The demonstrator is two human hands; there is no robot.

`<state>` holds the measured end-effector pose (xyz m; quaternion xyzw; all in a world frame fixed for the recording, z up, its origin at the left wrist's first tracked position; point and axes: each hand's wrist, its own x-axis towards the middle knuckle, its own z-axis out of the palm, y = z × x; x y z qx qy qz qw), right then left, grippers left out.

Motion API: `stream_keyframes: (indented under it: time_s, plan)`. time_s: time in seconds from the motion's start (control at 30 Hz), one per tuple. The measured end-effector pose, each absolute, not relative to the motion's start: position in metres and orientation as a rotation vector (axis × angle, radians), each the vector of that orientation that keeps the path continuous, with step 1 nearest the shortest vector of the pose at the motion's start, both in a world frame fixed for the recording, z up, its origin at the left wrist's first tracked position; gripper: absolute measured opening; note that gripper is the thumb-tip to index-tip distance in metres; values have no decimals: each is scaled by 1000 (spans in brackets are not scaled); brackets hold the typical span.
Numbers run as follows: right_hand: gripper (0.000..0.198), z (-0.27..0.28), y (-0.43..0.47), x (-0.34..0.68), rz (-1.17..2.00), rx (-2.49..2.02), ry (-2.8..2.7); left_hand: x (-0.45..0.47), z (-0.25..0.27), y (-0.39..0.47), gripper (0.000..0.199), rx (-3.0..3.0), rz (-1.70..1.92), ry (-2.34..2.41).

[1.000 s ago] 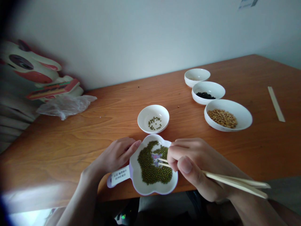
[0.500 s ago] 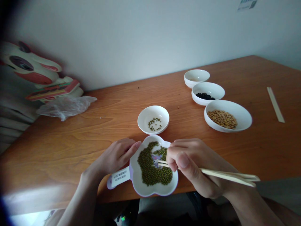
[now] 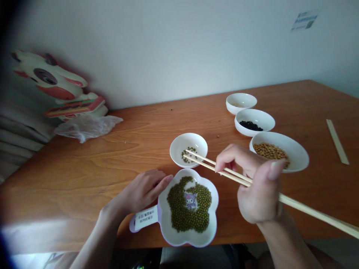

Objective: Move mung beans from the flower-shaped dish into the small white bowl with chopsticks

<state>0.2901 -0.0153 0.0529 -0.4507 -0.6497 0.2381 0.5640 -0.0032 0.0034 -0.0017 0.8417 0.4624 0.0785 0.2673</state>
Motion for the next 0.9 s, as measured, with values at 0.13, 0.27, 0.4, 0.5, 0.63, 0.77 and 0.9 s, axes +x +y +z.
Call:
stream_keyframes:
  time_s: [0.13,0.27,0.4,0.5,0.63,0.77,0.9]
  plan:
    - [83,45,-25,302,628,-1046,-1573,-3,-1,4,54,2297,209,1227]
    - [84,35,-38,317,817,-982,-1802,-3,1,3,54,2288,221,1222]
    - [79,29,-44,320,987,-883,-1972,-2,3,3,54,2278,219,1219]
    - [80,28,-48,316,1126,-872,-1982,-1,4,3,55,2277,206,1230]
    - [79,31,-50,310,1196,-922,-1970,-2,3,3,55,2271,205,1239]
    - [74,33,-47,306,1137,-876,-2016,-2,2,3,55,2271,218,1235]
    - [74,26,-46,311,1016,-912,-1965,-2,2,3,55,2268,233,1237]
